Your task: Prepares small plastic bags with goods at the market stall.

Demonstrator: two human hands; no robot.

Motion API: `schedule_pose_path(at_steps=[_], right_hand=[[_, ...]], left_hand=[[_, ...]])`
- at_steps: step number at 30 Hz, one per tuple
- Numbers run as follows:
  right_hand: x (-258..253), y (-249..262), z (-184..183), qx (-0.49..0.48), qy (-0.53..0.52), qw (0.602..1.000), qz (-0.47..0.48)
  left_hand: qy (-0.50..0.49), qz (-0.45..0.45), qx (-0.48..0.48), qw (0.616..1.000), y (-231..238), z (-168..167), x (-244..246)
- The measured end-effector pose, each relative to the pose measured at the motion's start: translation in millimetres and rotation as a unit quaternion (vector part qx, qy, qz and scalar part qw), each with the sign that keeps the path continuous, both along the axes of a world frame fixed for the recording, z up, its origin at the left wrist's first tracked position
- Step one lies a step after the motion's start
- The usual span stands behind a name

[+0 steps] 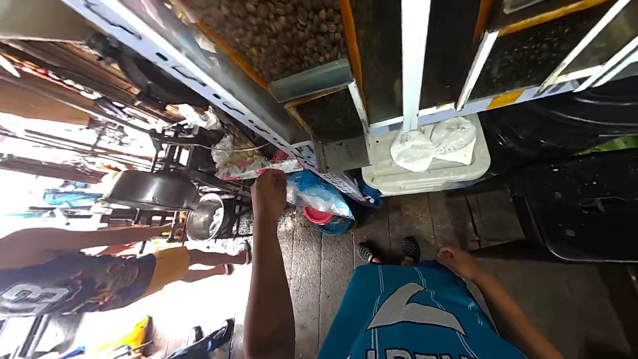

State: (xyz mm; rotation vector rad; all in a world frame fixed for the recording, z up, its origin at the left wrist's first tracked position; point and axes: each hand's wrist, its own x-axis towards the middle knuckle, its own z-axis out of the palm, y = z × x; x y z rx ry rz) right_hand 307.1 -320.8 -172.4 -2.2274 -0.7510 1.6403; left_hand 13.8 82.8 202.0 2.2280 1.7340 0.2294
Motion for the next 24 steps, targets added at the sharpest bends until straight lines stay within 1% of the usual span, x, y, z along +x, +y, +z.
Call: schedule_pose_path(at_steps=[1,2,4,5,7,11,13,14,15,16,17,19,20,21,22,24], right_hand=[[-2,-1,0,0.002,0.004,1.0,0.007],[-3,-2,-7,0.004,0.002,1.0,0.012],[-4,1,-16,0.01,0.0,1.0,0.019],[-5,1,-17,0.01,-0.001,1.0,0.022],[-8,4,-7,-0.001,0.001,0.999,0.034],[-16,22,10,0.003,-0.001,0.999,0.038],[-26,41,27,0.03,0.009,0.998,0.053],[-34,55,41,0.065,0.012,0.996,0.065],[-44,75,64,0.115,0.013,0.99,0.078],[-57,98,96,0.183,0.012,0.979,0.086],[-72,124,135,0.26,0.013,0.962,0.088],[-105,178,222,0.38,0.022,0.921,0.088],[-120,206,253,0.424,0.015,0.9,0.098],[-133,232,274,0.45,0.004,0.886,0.116],[-144,256,285,0.464,-0.014,0.874,0.145],[-163,292,283,0.464,-0.083,0.854,0.221]], left_hand=[[-0.04,-0.001,0.015,0.999,1,2,-4],[-0.063,-0.003,0.028,0.998,1,3,-8],[-0.07,-0.023,0.039,0.997,2,-1,-12],[-0.055,-0.033,0.024,0.998,6,-7,-15],[-0.023,-0.031,-0.019,0.999,7,-18,-24],[-0.034,-0.021,-0.019,0.999,8,-6,-26],[-0.054,-0.023,-0.012,0.998,7,1,-27],[-0.065,-0.029,-0.012,0.997,8,2,-28],[-0.077,-0.034,-0.015,0.996,10,1,-30],[-0.088,-0.038,-0.019,0.995,12,-2,-30],[-0.099,-0.038,-0.027,0.994,13,-6,-30],[-0.124,-0.035,-0.049,0.99,8,-15,-28],[-0.139,-0.034,-0.056,0.988,6,-21,-27],[-0.156,-0.032,-0.06,0.985,4,-29,-25],[-0.169,-0.03,-0.064,0.983,3,-37,-23],[-0.189,-0.024,-0.068,0.979,-2,-50,-19]])
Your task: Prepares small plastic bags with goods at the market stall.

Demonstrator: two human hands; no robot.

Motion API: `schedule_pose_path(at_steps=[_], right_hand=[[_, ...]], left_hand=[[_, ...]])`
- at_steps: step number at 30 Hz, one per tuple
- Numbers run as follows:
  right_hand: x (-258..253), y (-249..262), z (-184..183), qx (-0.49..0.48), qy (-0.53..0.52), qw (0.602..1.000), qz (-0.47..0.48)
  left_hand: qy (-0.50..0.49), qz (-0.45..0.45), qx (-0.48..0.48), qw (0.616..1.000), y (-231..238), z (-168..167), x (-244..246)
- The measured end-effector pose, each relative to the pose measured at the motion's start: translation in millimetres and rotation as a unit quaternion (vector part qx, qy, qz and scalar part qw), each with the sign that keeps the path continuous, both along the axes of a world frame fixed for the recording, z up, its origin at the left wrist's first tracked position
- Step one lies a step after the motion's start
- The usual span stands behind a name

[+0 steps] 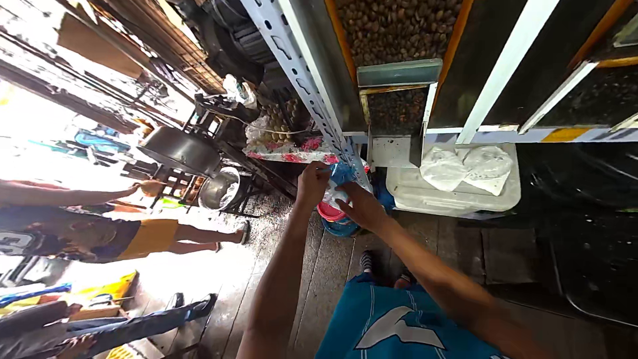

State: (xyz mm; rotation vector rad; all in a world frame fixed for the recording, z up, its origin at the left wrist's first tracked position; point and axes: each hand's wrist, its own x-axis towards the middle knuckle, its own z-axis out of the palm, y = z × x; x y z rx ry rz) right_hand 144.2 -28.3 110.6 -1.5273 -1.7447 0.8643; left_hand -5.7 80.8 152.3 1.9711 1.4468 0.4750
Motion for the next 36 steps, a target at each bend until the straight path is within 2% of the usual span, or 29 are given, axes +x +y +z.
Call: schedule_pose_path(at_steps=[3,7,11,18,20,22,25,27,28,30,32,34,36], right_hand=[[-15,16,-10,-0.053,-0.128,0.99,0.016],[-18,11,-5,-0.141,-0.208,0.968,0.008],[-17,11,-7,-0.235,-0.231,0.944,-0.021],[-19,9,-33,-0.267,-0.214,0.936,-0.086],[-20,9,-37,-0.25,-0.194,0.941,-0.12],[-26,13,-38,-0.218,-0.173,0.948,-0.154],[-45,10,-45,-0.135,-0.106,0.967,-0.188],[-68,-3,-48,-0.026,-0.018,0.978,-0.208],[-81,-7,-46,0.033,0.035,0.977,-0.206],[-103,-12,-38,0.091,0.092,0.977,-0.168],[-112,-7,-42,0.104,0.055,0.985,-0.128],[-108,6,-55,0.112,0.0,0.99,-0.089],[-96,13,-68,0.083,-0.005,0.995,-0.059]], left_hand=[[0.001,-0.01,-0.014,1.0,-10,2,1],[-0.031,-0.063,-0.026,0.997,0,-1,-5],[-0.088,-0.081,-0.011,0.993,17,12,-8],[-0.231,-0.051,0.024,0.971,41,67,-51],[-0.242,-0.048,0.042,0.968,41,83,-66],[-0.227,-0.056,0.073,0.97,39,84,-82],[-0.171,-0.054,0.081,0.98,34,60,-106],[-0.15,-0.051,0.049,0.986,22,41,-118],[-0.145,-0.05,0.028,0.988,15,33,-121],[-0.138,-0.06,-0.009,0.988,-3,18,-123],[-0.134,-0.078,-0.056,0.986,-21,8,-121],[-0.125,-0.097,-0.097,0.983,-33,14,-128],[-0.099,-0.132,-0.107,0.98,-42,19,-147]])
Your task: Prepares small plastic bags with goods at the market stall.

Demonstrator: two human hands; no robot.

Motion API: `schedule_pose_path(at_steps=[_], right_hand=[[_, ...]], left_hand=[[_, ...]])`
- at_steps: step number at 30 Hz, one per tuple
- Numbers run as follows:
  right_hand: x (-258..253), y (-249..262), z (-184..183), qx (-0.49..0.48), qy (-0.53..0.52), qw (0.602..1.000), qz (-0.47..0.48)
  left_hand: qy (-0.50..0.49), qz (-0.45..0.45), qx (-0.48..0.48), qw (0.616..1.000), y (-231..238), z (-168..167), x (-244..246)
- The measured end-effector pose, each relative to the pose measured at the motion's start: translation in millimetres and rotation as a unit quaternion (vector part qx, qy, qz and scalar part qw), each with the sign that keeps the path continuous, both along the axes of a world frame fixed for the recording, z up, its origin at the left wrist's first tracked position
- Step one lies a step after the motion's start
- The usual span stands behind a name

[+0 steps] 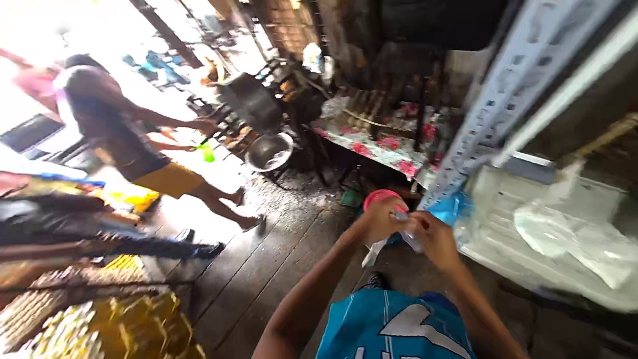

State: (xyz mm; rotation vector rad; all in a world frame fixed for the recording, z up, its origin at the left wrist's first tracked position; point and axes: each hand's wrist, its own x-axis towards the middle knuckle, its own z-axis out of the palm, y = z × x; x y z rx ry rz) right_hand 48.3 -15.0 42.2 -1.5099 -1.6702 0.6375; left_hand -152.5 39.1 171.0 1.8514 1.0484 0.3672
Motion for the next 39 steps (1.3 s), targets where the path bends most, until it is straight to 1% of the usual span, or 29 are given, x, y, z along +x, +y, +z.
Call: schedule_pose_path(at_steps=[3,6,8,10,12,13,15,16,19,22,24,26,28,30,33,35,36,37,39], right_hand=[[27,-2,-9,-0.059,0.029,0.998,0.024],[48,-8,2,-0.092,0.07,0.989,0.095],[41,-10,21,-0.08,0.093,0.976,0.178],[15,-20,50,-0.09,0.108,0.956,0.256],[-11,-35,68,-0.09,0.134,0.942,0.293],[-17,-42,69,-0.081,0.134,0.94,0.302],[-10,-52,60,-0.074,0.081,0.945,0.308],[3,-57,51,-0.074,0.038,0.947,0.309],[52,-69,13,-0.034,-0.068,0.94,0.333],[87,-87,-14,-0.031,-0.137,0.927,0.348],[107,-100,-29,-0.05,-0.153,0.924,0.347],[128,-107,-36,-0.088,-0.132,0.928,0.337],[151,-113,-45,-0.105,-0.095,0.942,0.305],[177,-119,-45,-0.145,-0.057,0.955,0.253],[201,-123,-25,-0.195,0.028,0.958,0.206],[213,-142,6,-0.23,0.085,0.953,0.176],[216,-150,22,-0.26,0.106,0.947,0.156],[219,-156,31,-0.288,0.127,0.94,0.134],[227,-168,33,-0.31,0.175,0.93,0.094]], left_hand=[[0.05,-0.051,0.002,0.997,-13,6,-34],[0.1,-0.032,-0.017,0.994,-31,10,-51],[0.096,0.017,-0.013,0.995,-46,12,-48],[0.069,0.093,0.005,0.993,-64,12,-29],[0.042,0.177,0.012,0.983,-84,8,2],[0.037,0.22,0.008,0.975,-95,5,17],[0.036,0.283,-0.001,0.958,-117,-3,41],[0.037,0.294,-0.001,0.955,-131,-10,49],[0.095,0.262,-0.058,0.959,-173,-29,64],[0.13,0.224,-0.105,0.96,-218,-54,78],[0.141,0.22,-0.109,0.959,-245,-70,85],[0.138,0.248,-0.099,0.954,-266,-83,84],[0.114,0.304,-0.106,0.94,-285,-81,79],[0.087,0.363,-0.096,0.923,-298,-76,70],[0.015,0.447,-0.055,0.893,-311,-70,51],[-0.018,0.47,-0.038,0.882,-320,-69,41],[-0.026,0.477,-0.039,0.878,-326,-74,37],[-0.032,0.487,-0.039,0.872,-331,-80,34],[-0.059,0.507,-0.032,0.859,-344,-91,32]])
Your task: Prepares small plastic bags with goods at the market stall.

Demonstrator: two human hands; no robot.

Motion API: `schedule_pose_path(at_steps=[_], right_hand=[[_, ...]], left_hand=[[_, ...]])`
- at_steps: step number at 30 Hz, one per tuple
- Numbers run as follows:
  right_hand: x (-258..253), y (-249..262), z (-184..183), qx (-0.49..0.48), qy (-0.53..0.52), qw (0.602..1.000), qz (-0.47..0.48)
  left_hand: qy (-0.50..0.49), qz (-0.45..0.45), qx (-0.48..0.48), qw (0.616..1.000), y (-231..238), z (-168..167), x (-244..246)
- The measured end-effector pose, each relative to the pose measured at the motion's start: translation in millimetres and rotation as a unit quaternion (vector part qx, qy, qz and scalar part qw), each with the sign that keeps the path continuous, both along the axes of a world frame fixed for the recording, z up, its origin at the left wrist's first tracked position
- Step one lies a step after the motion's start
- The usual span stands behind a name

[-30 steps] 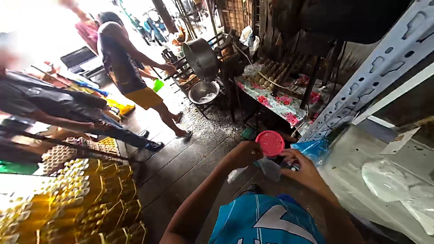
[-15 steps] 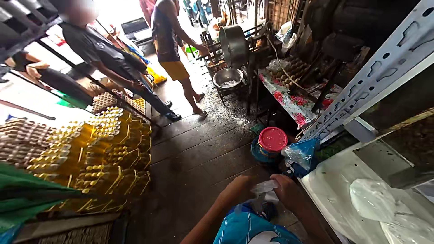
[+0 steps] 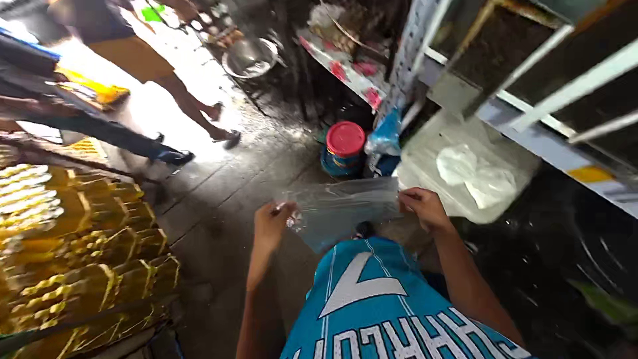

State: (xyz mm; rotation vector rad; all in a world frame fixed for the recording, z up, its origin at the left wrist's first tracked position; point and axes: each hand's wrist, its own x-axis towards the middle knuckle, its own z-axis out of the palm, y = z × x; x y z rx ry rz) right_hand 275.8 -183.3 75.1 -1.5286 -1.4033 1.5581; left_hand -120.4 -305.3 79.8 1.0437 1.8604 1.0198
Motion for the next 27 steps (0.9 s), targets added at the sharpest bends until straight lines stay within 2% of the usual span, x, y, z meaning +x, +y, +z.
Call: schedule_pose_path(at_steps=[3,7,11,14,16,18,20,21,27], right_hand=[[15,-21,-11,-0.017,0.034,0.999,-0.039],[26,-51,-15,-0.038,0.045,0.997,-0.048],[36,-68,-31,-0.025,0.035,0.999,-0.019],[35,-74,-36,-0.039,0.048,0.997,0.052],[33,-76,-42,-0.113,0.06,0.981,0.144],[16,-83,-61,-0.224,0.077,0.949,0.21],[-8,-91,-83,-0.342,0.127,0.904,0.225],[-19,-93,-91,-0.368,0.144,0.892,0.219],[-54,-99,-107,-0.269,0.197,0.933,0.136]], left_hand=[[-0.068,0.04,0.017,0.997,-24,-7,4],[-0.159,0.05,0.006,0.986,-60,-19,10],[-0.123,0.096,-0.014,0.988,-88,-15,21],[-0.118,0.12,-0.019,0.985,-106,-16,22],[-0.133,0.092,-0.021,0.987,-115,-22,19],[-0.137,0.061,-0.033,0.988,-125,-31,14],[-0.141,0.049,-0.035,0.988,-135,-42,8],[-0.138,0.049,-0.039,0.989,-139,-46,6],[-0.13,0.092,-0.06,0.985,-186,-49,-15]])
